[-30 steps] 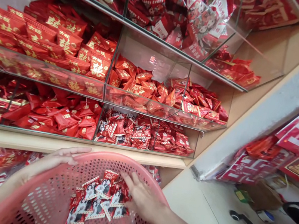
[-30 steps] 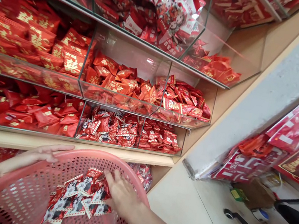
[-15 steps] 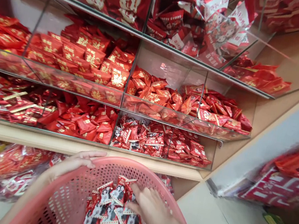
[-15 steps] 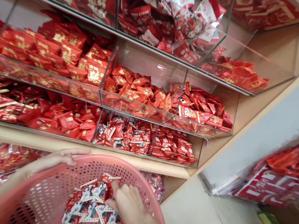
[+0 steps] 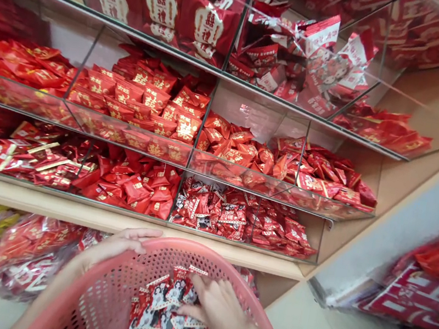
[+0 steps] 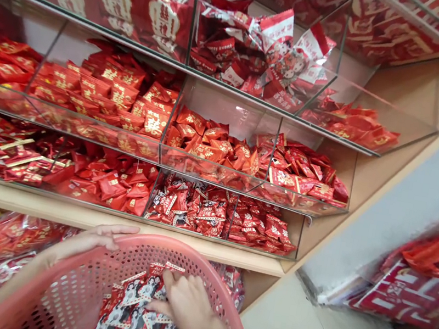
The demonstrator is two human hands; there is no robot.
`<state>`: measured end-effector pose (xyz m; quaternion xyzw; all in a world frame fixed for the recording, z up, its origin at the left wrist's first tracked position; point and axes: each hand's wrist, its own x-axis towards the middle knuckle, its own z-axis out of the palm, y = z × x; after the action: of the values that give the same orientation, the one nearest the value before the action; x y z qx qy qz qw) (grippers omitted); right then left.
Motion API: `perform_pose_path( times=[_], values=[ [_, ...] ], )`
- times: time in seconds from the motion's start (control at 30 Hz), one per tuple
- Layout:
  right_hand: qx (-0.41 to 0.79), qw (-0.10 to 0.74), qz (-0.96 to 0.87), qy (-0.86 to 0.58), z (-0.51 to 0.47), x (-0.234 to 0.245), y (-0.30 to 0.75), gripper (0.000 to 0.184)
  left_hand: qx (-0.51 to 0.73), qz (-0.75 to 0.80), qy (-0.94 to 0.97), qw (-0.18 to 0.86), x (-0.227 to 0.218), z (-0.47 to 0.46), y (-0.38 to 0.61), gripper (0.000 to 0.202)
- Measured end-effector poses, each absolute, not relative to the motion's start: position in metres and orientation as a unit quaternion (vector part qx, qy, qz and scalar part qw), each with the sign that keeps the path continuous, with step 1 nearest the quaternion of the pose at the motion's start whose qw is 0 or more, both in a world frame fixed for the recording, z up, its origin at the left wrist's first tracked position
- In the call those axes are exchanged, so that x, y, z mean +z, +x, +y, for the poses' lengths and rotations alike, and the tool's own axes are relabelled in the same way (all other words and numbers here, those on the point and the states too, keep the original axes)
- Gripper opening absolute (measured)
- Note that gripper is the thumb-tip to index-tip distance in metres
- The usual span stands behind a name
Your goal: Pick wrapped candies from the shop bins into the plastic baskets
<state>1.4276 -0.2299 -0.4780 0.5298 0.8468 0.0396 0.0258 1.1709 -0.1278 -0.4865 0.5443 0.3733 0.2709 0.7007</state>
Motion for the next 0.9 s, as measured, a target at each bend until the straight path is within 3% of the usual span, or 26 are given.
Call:
perform_pose_path(
  times=[0.2, 0.3, 0.43, 0.53, 0.9],
  values=[
    [0.041, -0.031, 0.840, 0.541, -0.228, -0.454, 1.433, 0.054, 0.266, 0.369, 0.546, 0.704, -0.488, -0.128, 1.172, 0.063],
    [-0.021, -0.185, 0.808, 0.559, -0.214, -0.434, 1.430, 0.043, 0.270, 0.382, 0.548, 0.693, -0.488, -0.129, 1.172, 0.062],
    [-0.242, -0.383, 0.684, 0.572, -0.185, -0.417, 1.415, 0.039, 0.280, 0.392, 0.565, 0.670, -0.485, -0.130, 1.173, 0.058],
    [-0.341, -0.412, 0.617, 0.577, -0.168, -0.413, 1.400, 0.039, 0.283, 0.391, 0.561, 0.673, -0.483, -0.131, 1.173, 0.058],
    [-0.383, -0.462, 0.557, 0.574, -0.143, -0.420, 1.380, 0.032, 0.302, 0.349, 0.508, 0.727, -0.497, -0.128, 1.170, 0.061]
  ],
)
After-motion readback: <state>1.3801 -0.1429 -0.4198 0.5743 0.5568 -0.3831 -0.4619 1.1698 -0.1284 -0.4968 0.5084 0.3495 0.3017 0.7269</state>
